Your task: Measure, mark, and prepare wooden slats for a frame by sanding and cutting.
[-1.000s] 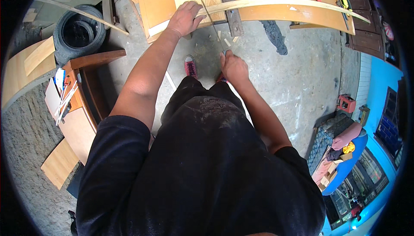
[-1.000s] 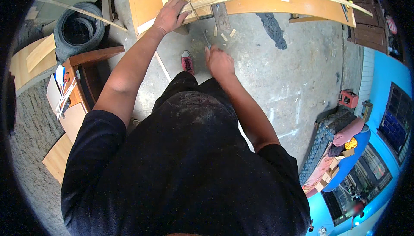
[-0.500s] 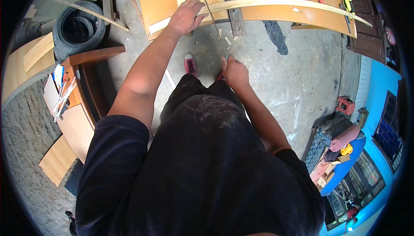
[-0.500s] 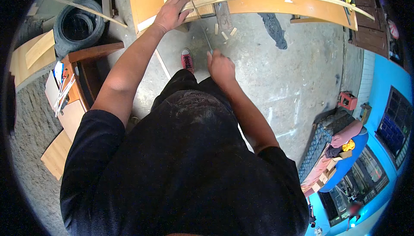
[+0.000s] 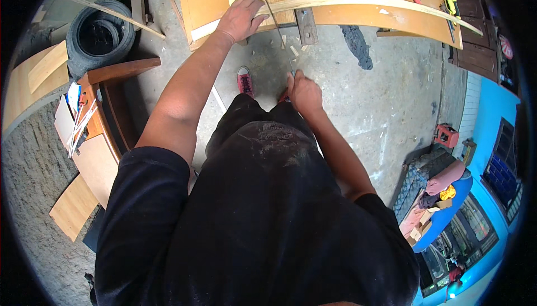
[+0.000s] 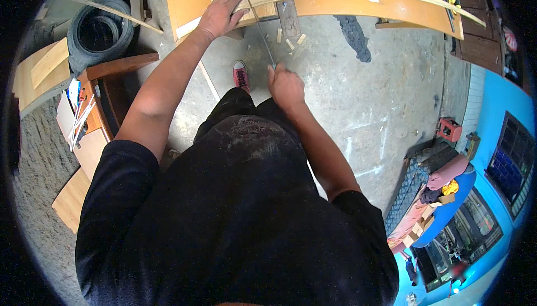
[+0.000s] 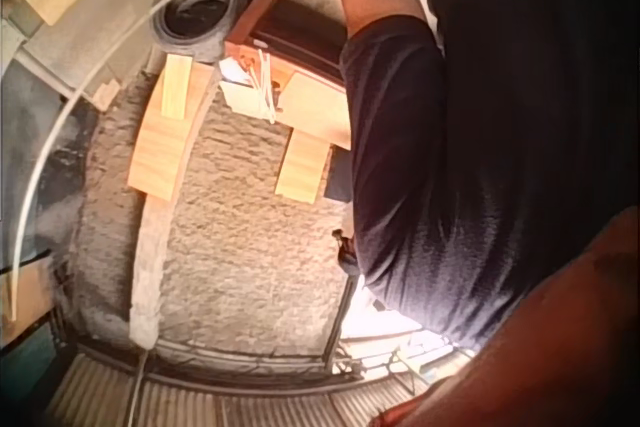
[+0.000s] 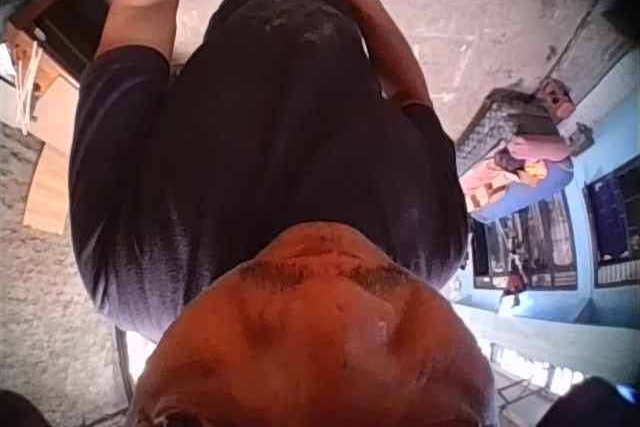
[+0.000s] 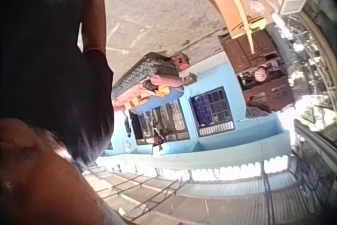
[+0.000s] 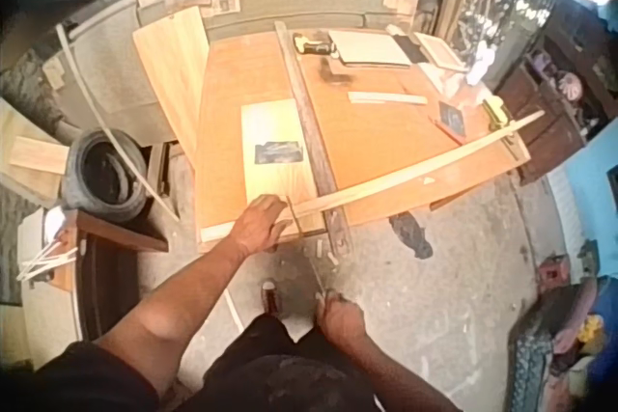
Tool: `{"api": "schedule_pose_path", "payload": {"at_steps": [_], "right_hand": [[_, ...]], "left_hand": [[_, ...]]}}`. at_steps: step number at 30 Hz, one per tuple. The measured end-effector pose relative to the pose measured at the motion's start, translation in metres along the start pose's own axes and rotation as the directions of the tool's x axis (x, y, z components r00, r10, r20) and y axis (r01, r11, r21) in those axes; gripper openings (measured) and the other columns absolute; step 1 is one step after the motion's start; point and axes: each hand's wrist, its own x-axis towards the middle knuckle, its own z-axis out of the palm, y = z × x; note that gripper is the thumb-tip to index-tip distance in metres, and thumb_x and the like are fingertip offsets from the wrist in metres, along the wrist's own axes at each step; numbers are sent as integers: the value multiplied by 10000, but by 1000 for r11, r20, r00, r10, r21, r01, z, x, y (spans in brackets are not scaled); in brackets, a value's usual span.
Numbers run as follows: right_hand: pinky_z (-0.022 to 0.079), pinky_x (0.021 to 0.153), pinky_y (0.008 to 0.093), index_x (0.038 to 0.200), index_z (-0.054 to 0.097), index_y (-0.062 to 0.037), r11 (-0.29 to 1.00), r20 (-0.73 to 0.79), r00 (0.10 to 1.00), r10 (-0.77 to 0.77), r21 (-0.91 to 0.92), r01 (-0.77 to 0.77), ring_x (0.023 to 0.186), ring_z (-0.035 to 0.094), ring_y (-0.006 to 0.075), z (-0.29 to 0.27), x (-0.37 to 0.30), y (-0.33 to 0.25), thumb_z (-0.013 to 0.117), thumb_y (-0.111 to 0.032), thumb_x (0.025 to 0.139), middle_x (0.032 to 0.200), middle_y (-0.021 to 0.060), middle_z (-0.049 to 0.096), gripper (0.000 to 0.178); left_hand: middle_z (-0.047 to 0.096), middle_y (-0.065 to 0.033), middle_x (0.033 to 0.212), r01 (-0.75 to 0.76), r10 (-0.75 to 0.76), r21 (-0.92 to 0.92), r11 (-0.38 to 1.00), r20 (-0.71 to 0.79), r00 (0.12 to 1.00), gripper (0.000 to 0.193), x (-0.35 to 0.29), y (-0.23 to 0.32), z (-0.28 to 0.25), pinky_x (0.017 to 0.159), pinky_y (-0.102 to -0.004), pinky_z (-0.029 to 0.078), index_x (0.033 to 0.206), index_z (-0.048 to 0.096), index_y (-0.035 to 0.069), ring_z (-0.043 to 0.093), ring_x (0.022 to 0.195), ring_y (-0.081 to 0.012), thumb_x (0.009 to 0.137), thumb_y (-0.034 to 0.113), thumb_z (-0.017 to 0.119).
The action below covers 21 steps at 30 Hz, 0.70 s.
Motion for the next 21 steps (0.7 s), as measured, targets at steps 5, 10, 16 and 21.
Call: {"api": "schedule_pose_path", "payload": {"at_steps": [5,10,16,21], "right_hand": [[522,728,546,901,588,-5,1000,-7,1000,-30,-5,30,760,664,462,3,16,0,444,-377,1001,791,263,675,411],[522,734,552,911,582,-8,1000,-59,998,-19,4,19,769,661,474,-5,42,-21,451,-372,1000,828,270,679,397],[519,757,548,938,562,-15,1000,27,999,18,-19,-17,792,663,472,-3,7,-7,442,-380,1004,844,275,679,390],[516,757,547,942,568,-11,1000,-9,1000,-11,-18,10,826,662,465,0,38,-16,452,-378,1000,845,271,679,388]], "left_hand": [[598,-145,1097,-11,11,6,1000,-9,1000,322,3,0,1,934,-406,480,1118,615,42,571,1064,-342,880,253,666],[600,-141,1099,-5,5,-4,1000,6,1000,326,3,1,1,934,-407,480,1127,615,45,573,1060,-342,882,252,669],[599,-136,1108,-13,13,6,1000,-26,1000,328,0,1,1,935,-406,480,1130,614,43,572,1060,-337,880,249,667],[597,-139,1115,-11,11,-6,1000,4,1000,333,4,3,-1,939,-405,481,1135,611,44,570,1068,-338,877,247,669]]}}
